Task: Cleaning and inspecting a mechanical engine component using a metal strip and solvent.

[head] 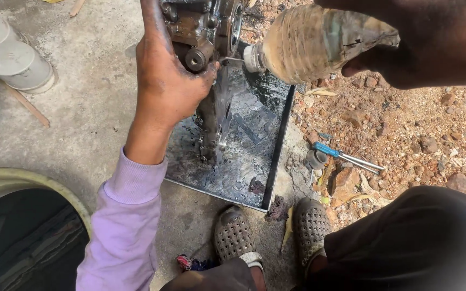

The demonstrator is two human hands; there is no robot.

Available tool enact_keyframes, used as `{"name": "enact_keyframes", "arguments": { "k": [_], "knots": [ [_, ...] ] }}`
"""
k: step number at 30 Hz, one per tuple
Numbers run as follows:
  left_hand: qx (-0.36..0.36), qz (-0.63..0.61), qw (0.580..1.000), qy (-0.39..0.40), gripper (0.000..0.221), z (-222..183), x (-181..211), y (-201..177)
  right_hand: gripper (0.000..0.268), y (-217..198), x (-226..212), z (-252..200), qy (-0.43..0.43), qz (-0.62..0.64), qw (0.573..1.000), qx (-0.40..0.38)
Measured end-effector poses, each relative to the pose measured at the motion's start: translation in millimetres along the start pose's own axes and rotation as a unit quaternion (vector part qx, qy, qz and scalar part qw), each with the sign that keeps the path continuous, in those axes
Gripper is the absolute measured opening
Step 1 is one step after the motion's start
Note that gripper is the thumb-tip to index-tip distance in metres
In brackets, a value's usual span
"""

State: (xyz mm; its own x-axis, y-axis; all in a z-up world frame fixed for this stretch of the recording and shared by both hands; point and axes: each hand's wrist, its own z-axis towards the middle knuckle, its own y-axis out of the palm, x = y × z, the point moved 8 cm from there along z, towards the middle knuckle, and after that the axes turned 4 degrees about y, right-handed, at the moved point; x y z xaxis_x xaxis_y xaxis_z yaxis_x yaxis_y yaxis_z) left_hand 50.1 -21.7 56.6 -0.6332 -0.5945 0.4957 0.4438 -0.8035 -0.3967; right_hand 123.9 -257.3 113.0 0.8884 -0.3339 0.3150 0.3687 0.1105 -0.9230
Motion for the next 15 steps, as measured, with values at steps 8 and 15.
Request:
{"name": "enact_keyframes", "arguments": {
  "k": [8, 15],
  "knots": [
    [-0.053, -0.162, 0.984, -0.047, 0.096, -10, -25, 1, 0.08, 6, -2, -5, 0.02, 0.069, 0.997, 0.03],
    [-0.076, -0.115, 0.991, -0.009, 0.081, -15, -30, 0, 0.078, 19, -10, -4, 0.028, 0.131, 0.991, 0.024]
  ]
}}
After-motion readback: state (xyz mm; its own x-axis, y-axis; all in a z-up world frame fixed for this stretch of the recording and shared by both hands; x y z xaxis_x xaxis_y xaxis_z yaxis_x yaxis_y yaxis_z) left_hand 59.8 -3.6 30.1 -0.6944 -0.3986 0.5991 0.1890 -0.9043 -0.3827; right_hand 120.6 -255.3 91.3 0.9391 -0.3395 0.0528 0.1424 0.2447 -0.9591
